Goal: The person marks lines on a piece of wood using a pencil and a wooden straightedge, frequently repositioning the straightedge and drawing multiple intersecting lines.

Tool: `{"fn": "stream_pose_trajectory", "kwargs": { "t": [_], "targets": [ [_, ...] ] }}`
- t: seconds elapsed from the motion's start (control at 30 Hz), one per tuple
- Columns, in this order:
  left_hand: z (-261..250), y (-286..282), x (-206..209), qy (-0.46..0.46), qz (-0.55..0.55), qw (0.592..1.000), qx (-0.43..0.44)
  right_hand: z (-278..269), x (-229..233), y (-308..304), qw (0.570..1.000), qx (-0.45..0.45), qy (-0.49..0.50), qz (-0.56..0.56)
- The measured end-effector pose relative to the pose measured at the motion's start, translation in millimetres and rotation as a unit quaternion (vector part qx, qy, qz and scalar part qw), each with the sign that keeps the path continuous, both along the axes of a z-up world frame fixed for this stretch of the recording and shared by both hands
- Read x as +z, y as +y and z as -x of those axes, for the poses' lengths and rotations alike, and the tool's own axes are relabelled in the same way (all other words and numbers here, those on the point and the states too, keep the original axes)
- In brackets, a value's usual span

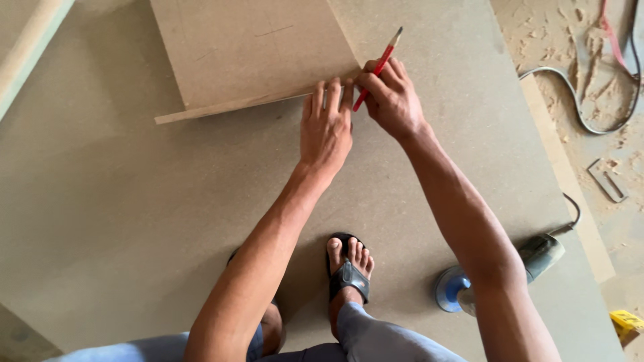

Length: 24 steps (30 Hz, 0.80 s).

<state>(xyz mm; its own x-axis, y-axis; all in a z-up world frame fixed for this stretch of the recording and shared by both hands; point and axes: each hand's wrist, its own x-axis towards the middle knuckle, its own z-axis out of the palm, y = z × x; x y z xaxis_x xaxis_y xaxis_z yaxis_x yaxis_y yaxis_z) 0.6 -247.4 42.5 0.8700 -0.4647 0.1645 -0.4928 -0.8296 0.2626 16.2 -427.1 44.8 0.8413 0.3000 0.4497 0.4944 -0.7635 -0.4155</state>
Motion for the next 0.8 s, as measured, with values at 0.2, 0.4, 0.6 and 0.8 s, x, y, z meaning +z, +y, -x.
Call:
{"fn": "stream_pose_trajectory", "kwargs": {
  "t": [0.2,0.4,0.6,0.8],
  "targets": [
    [0,-1,0,-0.014,-0.042,0.999,0.008,-1,-3,2,1.0,-0.004,0.006,-0.003],
    [1,-1,-2,-0.018,-0.073,0.997,-0.013,1,-10,2,1.0,-0.013,0.009,0.003],
    [-4,-2,-5,0.015,-0.09,0.995,-0.031,0,-18,1,1.0,-0.017,0.013,0.011],
    [-7,-4,-6,-0.01,-0.057,0.998,-0.027,-6,-5,-26,0.998,-0.025,0.028,0.057]
  ]
}}
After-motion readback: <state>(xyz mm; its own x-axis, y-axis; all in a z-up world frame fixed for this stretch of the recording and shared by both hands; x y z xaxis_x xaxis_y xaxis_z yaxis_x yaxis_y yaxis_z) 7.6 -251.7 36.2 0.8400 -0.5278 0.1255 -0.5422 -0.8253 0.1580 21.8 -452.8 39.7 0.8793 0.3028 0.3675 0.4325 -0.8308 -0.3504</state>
